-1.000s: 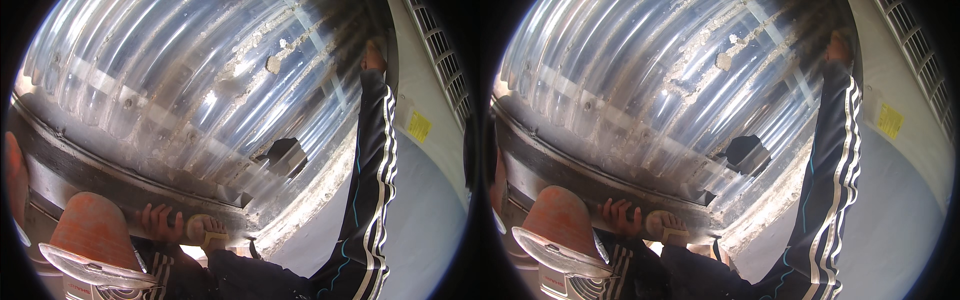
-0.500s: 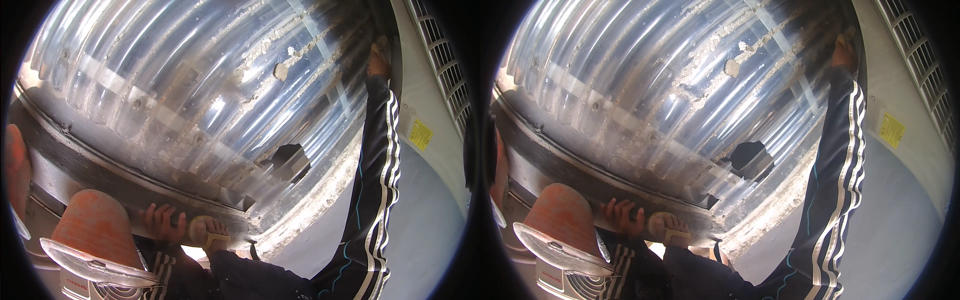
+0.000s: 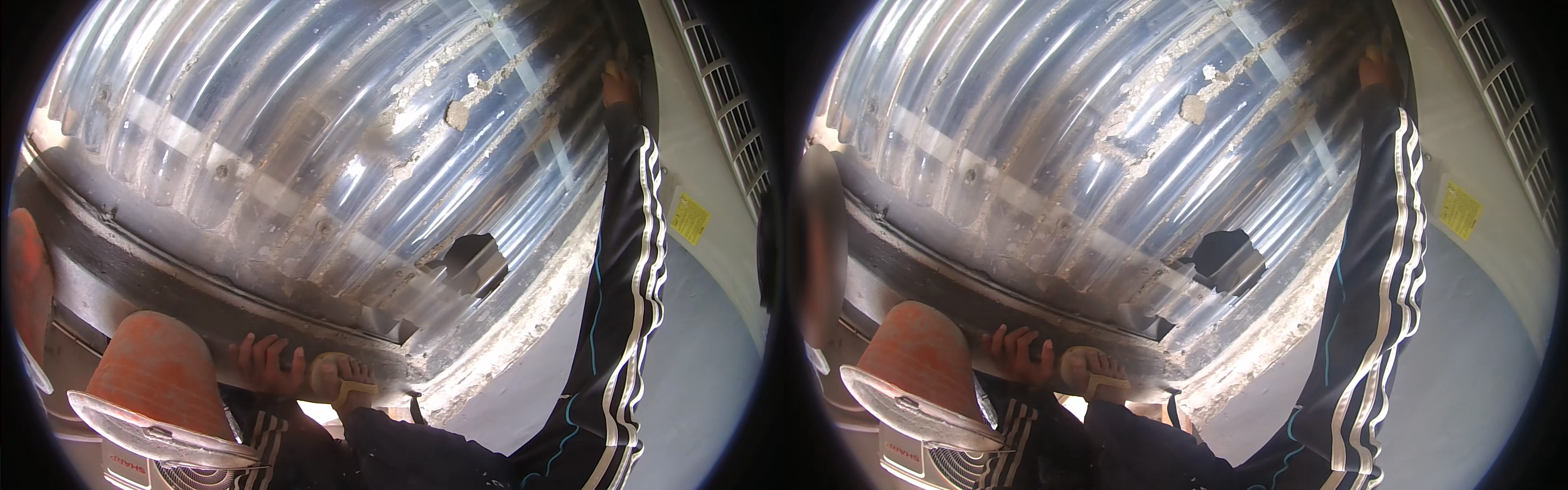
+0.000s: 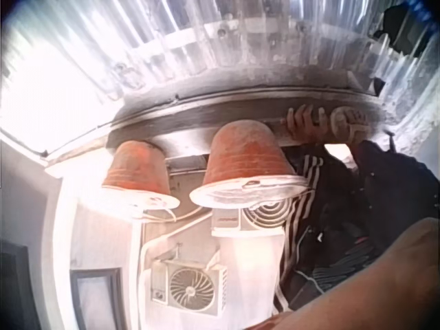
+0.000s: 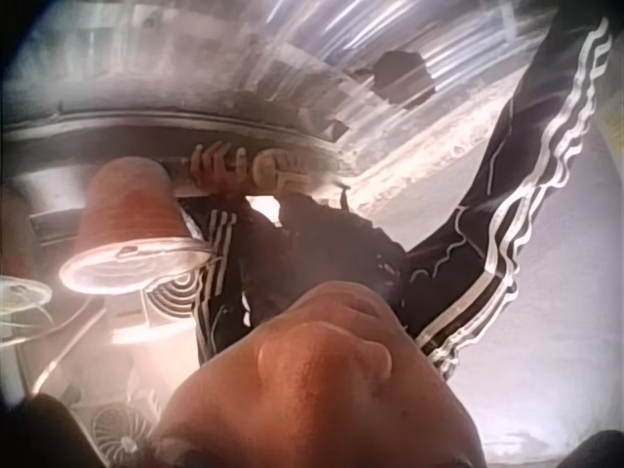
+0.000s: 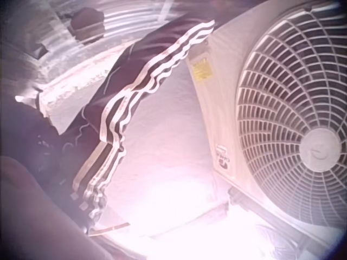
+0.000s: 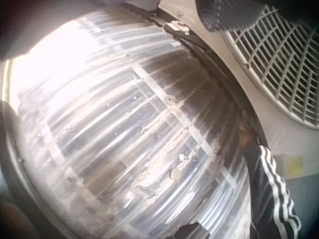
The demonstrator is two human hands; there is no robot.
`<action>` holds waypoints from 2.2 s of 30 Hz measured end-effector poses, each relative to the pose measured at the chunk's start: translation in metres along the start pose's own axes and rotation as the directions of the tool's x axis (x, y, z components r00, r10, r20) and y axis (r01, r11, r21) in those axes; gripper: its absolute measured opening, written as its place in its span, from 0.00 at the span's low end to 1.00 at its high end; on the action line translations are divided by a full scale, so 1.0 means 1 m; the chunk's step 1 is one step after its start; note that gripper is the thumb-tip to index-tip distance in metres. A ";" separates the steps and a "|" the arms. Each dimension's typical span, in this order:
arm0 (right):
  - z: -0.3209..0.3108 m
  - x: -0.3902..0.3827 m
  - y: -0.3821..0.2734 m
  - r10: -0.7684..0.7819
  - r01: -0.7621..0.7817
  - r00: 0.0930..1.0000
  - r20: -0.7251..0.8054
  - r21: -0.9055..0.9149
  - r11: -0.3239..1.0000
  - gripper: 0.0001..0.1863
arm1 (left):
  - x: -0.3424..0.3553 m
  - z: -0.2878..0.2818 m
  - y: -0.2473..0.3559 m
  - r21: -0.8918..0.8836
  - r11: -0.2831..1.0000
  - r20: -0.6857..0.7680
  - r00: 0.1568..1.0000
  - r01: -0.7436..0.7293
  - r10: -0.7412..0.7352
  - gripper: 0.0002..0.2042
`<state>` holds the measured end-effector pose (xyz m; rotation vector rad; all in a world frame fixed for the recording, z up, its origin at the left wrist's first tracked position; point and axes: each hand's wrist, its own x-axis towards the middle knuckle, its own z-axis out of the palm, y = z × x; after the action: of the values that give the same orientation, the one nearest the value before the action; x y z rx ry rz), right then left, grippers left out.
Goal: The person positions a wooden plank over air conditioning units and then uses a trowel to scoop and apply cement onto a corrugated plastic roof section.
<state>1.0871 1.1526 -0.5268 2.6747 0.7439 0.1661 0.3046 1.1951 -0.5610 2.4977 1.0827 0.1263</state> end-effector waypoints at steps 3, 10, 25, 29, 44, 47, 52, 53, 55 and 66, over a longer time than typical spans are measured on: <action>-0.006 0.001 -0.020 0.031 -0.030 0.999 0.015 -0.024 0.999 0.25 | -0.002 -0.001 -0.002 0.000 1.000 0.002 1.000 0.010 -0.010 0.13; -0.039 -0.075 -0.040 0.008 -0.007 1.000 -0.007 0.141 0.990 0.29 | -0.006 -0.001 -0.006 -0.012 1.000 -0.012 1.000 0.005 -0.005 0.13; -0.015 -0.038 -0.005 0.061 -0.062 0.998 0.013 0.393 0.918 0.26 | 0.001 0.005 -0.004 -0.026 0.997 -0.098 0.993 -0.067 0.064 0.12; -0.035 -0.149 -0.018 -0.379 0.378 0.925 -0.020 0.109 0.919 0.29 | -0.006 -0.001 -0.010 -0.015 0.999 -0.067 0.997 -0.032 0.031 0.13; 0.027 -0.064 -0.006 0.418 -0.437 0.896 0.150 0.456 0.775 0.25 | 0.000 -0.001 -0.005 -0.013 0.998 -0.035 0.997 -0.067 0.067 0.13; 0.023 -0.049 -0.006 0.273 -0.297 0.955 0.119 0.317 0.901 0.18 | -0.002 -0.003 -0.005 0.009 0.999 -0.021 0.999 -0.047 0.047 0.13; 0.010 -0.032 -0.007 0.250 -0.433 0.897 0.365 0.606 0.668 0.22 | 0.000 -0.007 -0.009 0.019 0.999 0.007 0.999 -0.048 0.048 0.14; 0.011 -0.030 -0.004 0.273 -0.459 0.887 0.371 0.656 0.599 0.22 | 0.002 -0.008 -0.007 0.018 0.999 0.016 0.999 -0.040 0.040 0.14; 0.019 -0.030 -0.005 0.321 -0.476 0.878 0.354 0.707 0.523 0.23 | 0.001 -0.010 -0.006 0.032 0.999 0.021 0.999 -0.028 0.027 0.14; 0.023 -0.005 -0.008 -0.047 0.047 0.999 0.001 0.031 0.998 0.29 | 0.001 -0.013 0.000 0.067 0.998 0.025 1.000 0.010 -0.012 0.14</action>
<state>1.0831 1.1494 -0.5509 2.6833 0.8149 0.1417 0.3024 1.2005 -0.5492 2.5447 1.1073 0.0560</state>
